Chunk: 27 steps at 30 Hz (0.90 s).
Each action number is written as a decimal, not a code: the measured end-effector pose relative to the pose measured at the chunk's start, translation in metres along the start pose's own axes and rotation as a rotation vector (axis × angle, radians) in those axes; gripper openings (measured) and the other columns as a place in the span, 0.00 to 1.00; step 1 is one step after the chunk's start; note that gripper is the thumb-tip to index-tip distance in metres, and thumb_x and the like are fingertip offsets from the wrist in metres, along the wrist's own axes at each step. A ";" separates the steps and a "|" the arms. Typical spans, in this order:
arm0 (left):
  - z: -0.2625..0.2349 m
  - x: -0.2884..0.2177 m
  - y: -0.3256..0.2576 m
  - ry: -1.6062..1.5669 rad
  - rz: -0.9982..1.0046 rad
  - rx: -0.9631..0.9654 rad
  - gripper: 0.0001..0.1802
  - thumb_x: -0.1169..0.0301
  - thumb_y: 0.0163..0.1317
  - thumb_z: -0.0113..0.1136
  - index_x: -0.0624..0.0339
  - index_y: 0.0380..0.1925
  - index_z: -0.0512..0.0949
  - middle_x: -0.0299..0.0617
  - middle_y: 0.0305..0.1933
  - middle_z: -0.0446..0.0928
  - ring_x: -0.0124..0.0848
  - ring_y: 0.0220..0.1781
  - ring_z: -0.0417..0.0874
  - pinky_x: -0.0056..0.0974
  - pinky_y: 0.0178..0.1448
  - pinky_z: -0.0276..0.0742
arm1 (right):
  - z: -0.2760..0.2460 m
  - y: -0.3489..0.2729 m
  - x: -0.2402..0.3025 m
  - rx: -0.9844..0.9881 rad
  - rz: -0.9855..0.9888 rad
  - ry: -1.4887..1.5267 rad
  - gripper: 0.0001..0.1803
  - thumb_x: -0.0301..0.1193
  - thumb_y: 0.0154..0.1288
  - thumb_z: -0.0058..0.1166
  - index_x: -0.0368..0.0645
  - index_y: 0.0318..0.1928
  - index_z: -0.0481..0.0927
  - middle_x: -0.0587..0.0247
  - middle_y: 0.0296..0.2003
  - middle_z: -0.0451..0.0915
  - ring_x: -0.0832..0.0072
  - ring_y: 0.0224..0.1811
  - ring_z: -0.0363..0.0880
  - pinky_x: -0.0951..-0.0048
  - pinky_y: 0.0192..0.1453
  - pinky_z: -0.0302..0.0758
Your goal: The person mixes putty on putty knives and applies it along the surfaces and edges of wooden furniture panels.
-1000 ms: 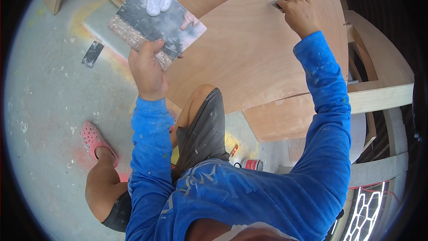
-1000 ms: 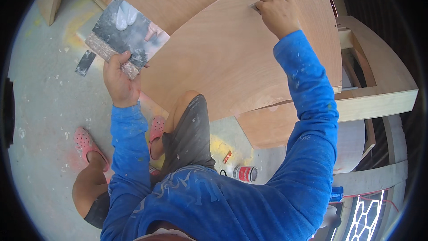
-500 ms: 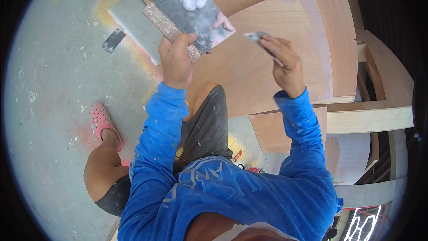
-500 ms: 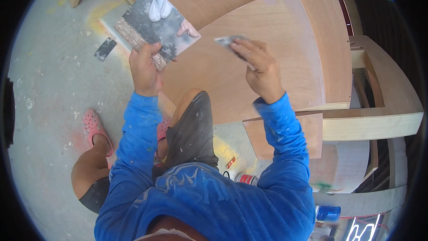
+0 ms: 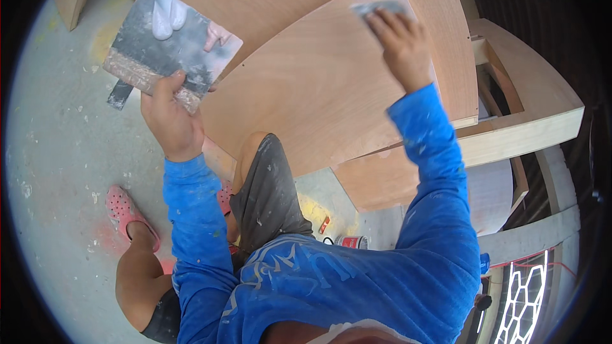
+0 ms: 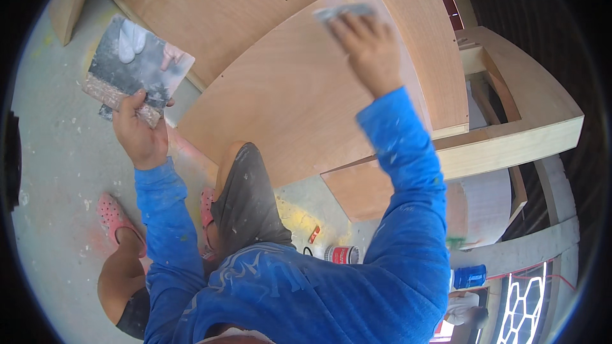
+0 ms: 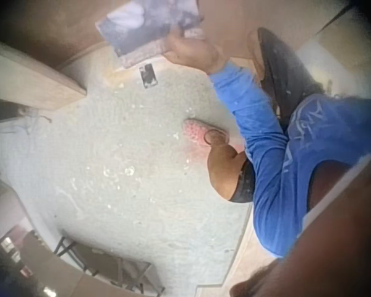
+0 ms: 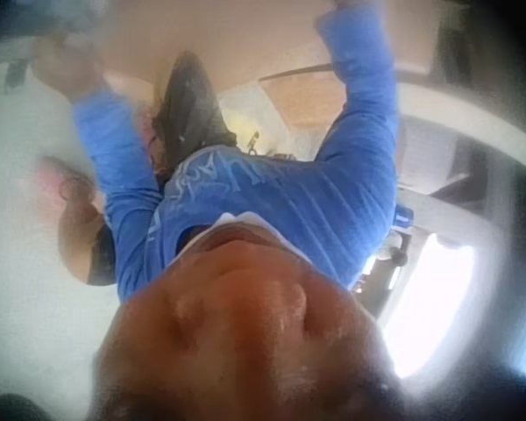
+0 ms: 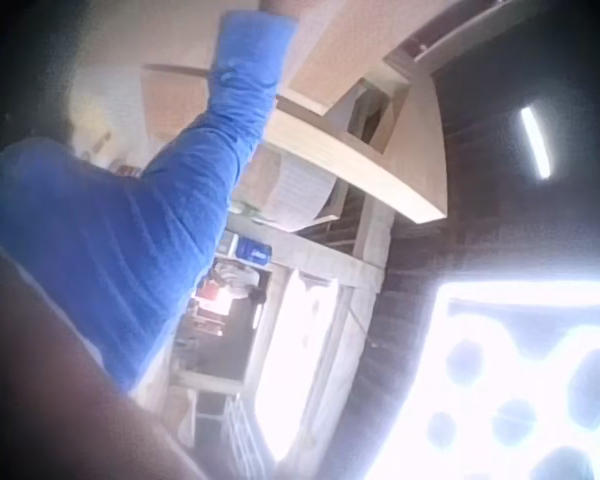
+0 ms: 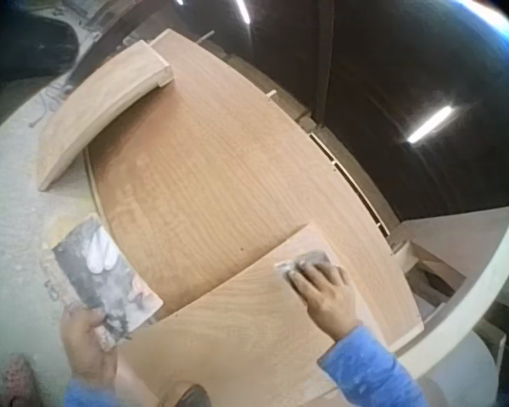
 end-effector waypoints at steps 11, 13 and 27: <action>-0.004 0.022 0.003 -0.033 -0.132 0.012 0.09 0.79 0.53 0.45 0.67 0.36 0.68 0.45 0.35 0.74 0.36 0.34 0.79 0.41 0.31 0.78 | 0.057 0.015 -0.092 0.056 -0.084 -0.233 0.20 0.29 0.54 0.51 0.56 0.49 0.74 0.72 0.50 0.74 0.70 0.51 0.69 0.64 0.58 0.61; -0.007 0.025 0.005 -0.002 -0.149 -0.026 0.07 0.79 0.53 0.45 0.67 0.33 0.68 0.44 0.35 0.74 0.36 0.33 0.79 0.41 0.30 0.78 | 0.063 0.017 -0.089 0.058 -0.101 -0.248 0.20 0.29 0.54 0.51 0.56 0.50 0.74 0.72 0.51 0.73 0.70 0.51 0.69 0.64 0.58 0.61; -0.038 0.008 0.020 -0.108 -0.038 -0.052 0.13 0.78 0.53 0.46 0.67 0.40 0.70 0.44 0.36 0.76 0.37 0.35 0.80 0.44 0.33 0.79 | 0.030 0.003 0.053 0.190 -0.165 0.247 0.22 0.22 0.51 0.46 0.45 0.50 0.73 0.63 0.47 0.76 0.67 0.43 0.73 0.63 0.43 0.70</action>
Point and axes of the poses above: each hand's wrist, its own y-axis towards the middle knuckle, its own z-axis out of the palm, x = y × z, the point moved 2 cm from there along y, towards the middle knuckle
